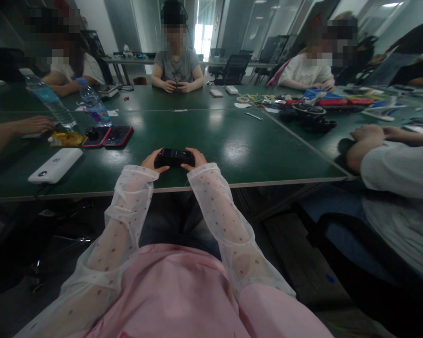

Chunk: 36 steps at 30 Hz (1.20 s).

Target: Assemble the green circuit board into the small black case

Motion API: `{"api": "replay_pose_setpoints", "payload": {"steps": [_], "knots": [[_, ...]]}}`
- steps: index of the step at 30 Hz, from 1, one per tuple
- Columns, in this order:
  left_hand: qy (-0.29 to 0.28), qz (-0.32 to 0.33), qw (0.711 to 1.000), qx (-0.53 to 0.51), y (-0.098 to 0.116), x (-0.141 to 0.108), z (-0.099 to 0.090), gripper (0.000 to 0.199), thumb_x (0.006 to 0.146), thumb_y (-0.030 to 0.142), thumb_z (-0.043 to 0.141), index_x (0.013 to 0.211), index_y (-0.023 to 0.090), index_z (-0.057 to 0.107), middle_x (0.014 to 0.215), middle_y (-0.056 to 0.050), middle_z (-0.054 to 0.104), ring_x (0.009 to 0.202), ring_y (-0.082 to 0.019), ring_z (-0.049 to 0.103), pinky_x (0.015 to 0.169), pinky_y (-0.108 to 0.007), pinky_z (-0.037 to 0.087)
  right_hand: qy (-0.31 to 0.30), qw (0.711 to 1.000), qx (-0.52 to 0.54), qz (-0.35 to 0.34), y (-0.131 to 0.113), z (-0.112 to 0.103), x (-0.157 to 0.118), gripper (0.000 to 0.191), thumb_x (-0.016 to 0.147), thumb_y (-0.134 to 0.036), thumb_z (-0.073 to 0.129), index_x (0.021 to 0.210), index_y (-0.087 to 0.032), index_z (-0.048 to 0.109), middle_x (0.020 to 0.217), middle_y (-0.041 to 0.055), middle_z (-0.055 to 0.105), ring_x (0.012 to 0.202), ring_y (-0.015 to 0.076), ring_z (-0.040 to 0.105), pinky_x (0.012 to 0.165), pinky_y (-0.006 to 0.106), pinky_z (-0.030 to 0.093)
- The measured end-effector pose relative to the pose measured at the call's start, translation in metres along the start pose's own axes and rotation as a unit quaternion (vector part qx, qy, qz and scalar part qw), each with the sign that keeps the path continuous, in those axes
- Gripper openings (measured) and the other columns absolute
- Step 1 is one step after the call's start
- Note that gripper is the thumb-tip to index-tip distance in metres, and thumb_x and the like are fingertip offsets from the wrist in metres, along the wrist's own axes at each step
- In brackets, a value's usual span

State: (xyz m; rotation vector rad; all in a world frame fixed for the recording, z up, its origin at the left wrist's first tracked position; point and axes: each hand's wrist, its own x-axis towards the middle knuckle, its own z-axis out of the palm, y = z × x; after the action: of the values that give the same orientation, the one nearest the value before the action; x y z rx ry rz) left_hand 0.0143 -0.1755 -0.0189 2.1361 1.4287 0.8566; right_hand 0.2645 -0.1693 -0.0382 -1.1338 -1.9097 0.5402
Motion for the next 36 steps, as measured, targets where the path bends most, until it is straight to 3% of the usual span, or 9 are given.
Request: {"api": "replay_pose_setpoints", "payload": {"steps": [12, 28, 36], "knots": [[0.001, -0.005, 1.000, 0.012, 0.0024, -0.0013, 0.0007, 0.086, 0.072, 0.035, 0.076, 0.145, 0.013, 0.037, 0.138, -0.019, 0.056, 0.125, -0.035, 0.056, 0.106, -0.052, 0.043, 0.002, 1.000, 0.001, 0.006, -0.0017, 0.0000, -0.0002, 0.066, 0.071, -0.032, 0.075, 0.131, -0.024, 0.049, 0.126, 0.0124, 0.060, 0.118, 0.0313, 0.059, 0.104, 0.055, 0.046], [0.003, 0.000, 1.000, 0.009, 0.0003, -0.0004, 0.0002, 0.081, 0.074, 0.033, 0.075, 0.145, 0.017, 0.038, 0.136, -0.017, 0.057, 0.125, -0.035, 0.055, 0.106, -0.054, 0.043, 0.003, 1.000, -0.003, 0.017, -0.0076, -0.0035, -0.0021, 0.064, 0.072, -0.031, 0.076, 0.131, -0.027, 0.051, 0.125, 0.0103, 0.061, 0.118, 0.0310, 0.059, 0.102, 0.055, 0.048], [0.003, -0.005, 1.000, 0.021, 0.0022, -0.0004, 0.0003, 0.082, 0.074, 0.033, 0.075, 0.145, 0.014, 0.038, 0.136, -0.018, 0.057, 0.125, -0.036, 0.055, 0.105, -0.053, 0.043, -0.009, 1.000, 0.005, 0.024, -0.0060, -0.0042, -0.0011, 0.070, 0.066, -0.025, 0.079, 0.130, -0.026, 0.051, 0.124, 0.0098, 0.061, 0.118, 0.0308, 0.059, 0.103, 0.055, 0.047]]}}
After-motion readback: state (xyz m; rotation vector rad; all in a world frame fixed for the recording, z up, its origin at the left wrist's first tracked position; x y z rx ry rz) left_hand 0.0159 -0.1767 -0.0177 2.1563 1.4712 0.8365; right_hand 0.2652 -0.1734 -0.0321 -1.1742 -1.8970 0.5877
